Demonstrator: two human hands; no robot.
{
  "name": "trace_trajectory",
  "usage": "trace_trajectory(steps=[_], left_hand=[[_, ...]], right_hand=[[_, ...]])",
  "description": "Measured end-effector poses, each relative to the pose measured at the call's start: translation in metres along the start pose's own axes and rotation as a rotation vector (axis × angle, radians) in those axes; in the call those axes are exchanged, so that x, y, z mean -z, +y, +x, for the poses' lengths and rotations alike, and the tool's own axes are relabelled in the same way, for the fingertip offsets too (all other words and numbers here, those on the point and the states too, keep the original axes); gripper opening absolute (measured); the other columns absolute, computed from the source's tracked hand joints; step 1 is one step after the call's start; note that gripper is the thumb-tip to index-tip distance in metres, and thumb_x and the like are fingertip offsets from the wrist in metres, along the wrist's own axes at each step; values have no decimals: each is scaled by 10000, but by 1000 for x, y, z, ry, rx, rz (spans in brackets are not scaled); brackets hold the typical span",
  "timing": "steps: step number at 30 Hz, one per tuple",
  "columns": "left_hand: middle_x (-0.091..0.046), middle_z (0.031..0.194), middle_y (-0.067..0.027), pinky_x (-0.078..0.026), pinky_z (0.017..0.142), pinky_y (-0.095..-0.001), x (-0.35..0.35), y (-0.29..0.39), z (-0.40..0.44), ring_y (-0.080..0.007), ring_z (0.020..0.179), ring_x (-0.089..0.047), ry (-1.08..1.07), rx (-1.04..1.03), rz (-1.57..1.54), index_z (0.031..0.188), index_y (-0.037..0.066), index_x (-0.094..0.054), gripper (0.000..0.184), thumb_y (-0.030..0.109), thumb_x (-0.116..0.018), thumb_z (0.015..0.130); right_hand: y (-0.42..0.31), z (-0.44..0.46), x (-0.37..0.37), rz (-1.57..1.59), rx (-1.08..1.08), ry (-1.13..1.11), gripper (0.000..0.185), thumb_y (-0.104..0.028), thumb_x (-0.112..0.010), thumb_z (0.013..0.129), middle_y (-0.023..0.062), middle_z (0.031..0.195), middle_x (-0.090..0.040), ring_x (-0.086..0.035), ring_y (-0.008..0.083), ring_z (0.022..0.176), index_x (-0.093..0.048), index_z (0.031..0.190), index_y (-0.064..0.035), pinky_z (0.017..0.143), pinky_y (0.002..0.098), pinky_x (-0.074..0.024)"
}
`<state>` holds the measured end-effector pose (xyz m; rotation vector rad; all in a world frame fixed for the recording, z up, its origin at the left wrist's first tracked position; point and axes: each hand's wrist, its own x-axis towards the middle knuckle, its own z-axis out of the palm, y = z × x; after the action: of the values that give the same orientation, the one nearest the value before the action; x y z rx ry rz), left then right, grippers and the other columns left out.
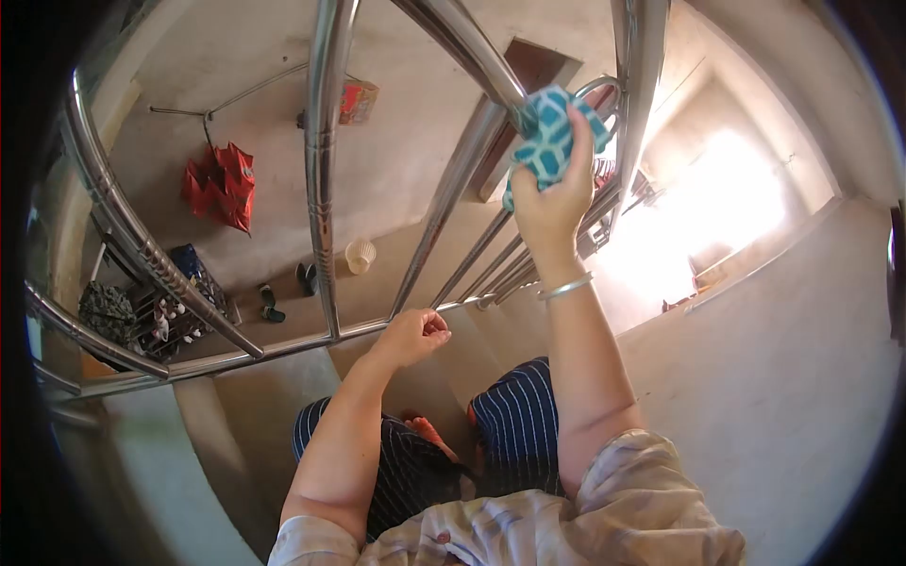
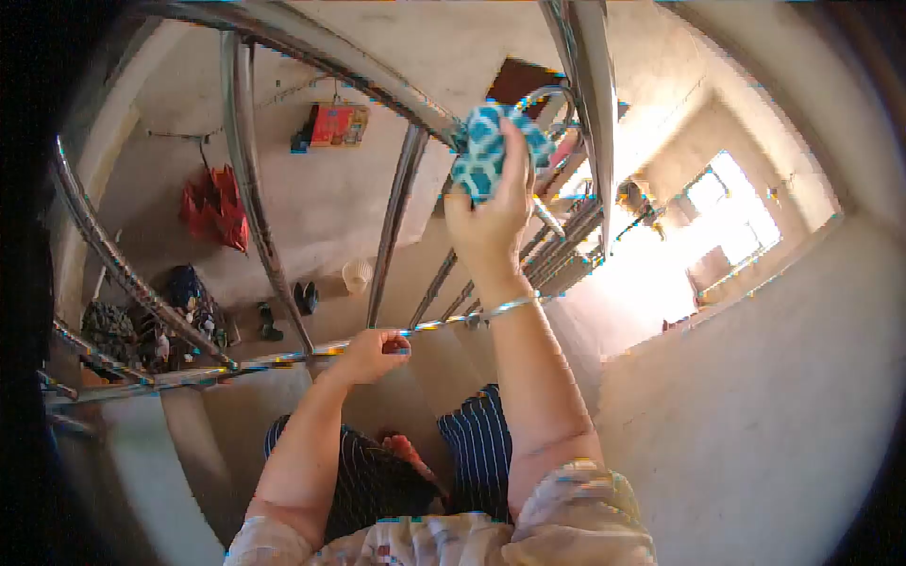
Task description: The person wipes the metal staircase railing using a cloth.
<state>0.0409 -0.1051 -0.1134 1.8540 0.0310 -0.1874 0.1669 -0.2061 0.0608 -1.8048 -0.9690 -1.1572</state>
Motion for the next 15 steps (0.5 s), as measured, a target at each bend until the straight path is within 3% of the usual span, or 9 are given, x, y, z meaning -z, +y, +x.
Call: trace_trajectory(steps=[2,4,5,7,9,10,12,13,15], left_hand=[[-590,716,-81,-437,603,-271,-2,-2,-3,-149,650,-550,38,-41,-87,818,6,-578,205,188,-589,724],[-589,714,-81,-436,601,-271,-3,-7,-1,-149,646,-549,37,-56,-84,818,6,-579,206,189,-589,724],[-588,712,-81,-436,599,-272,-2,-8,1,-149,642,-548,41,-75,-76,819,7,-579,206,189,-590,725],[-588,737,-61,-434,616,-256,-2,-8,2,-120,668,-539,34,-52,-68,827,8,-574,181,157,-595,726],[-588,761,-42,-431,634,-241,-2,-9,2,-92,694,-530,27,-24,-58,835,10,-569,161,124,-600,727],[-587,757,-42,-431,636,-242,-2,-9,2,-93,695,-531,21,-20,-47,836,6,-568,166,127,-601,727],[-586,752,-42,-431,638,-243,0,-5,2,-95,697,-533,22,-16,-40,837,3,-567,170,129,-602,728],[-585,752,-43,-431,640,-246,2,1,-1,-98,695,-533,25,-21,-31,837,3,-565,173,131,-602,728],[-584,752,-45,-430,643,-249,-1,1,-2,-102,693,-534,13,-10,-23,837,2,-563,175,133,-603,728]], right_hand=[[13,-17,-3,66,-56,39,629,-8,-528,612,164,1088,-454,-475,214,976,-313,1203,16,838,296,-380],[23,-34,-2,169,-297,75,583,2,-521,614,156,1061,-470,-486,211,957,-338,1167,26,834,289,-379],[31,-40,0,167,-293,74,583,2,-521,614,156,1061,-470,-486,211,957,-338,1167,26,834,289,-379],[53,-56,8,55,-517,79,567,-1,-535,603,137,999,-506,-508,202,911,-365,1143,24,804,281,-397],[97,-85,20,74,-804,-83,476,-2,-544,621,120,979,-518,-527,224,876,-409,1077,12,780,333,-421],[114,-103,28,73,-803,-84,476,-2,-544,621,120,979,-518,-527,224,876,-409,1077,12,780,333,-421],[126,-125,42,574,-1447,-24,394,20,-527,652,100,949,-536,-547,212,834,-453,1037,-16,729,359,-459],[129,-123,41,574,-1449,-30,394,20,-527,652,100,949,-536,-547,212,834,-453,1037,-16,729,359,-459],[134,-122,45,967,-1437,230,281,28,-476,721,103,941,-549,-549,222,872,-480,1000,-8,767,342,-470]])
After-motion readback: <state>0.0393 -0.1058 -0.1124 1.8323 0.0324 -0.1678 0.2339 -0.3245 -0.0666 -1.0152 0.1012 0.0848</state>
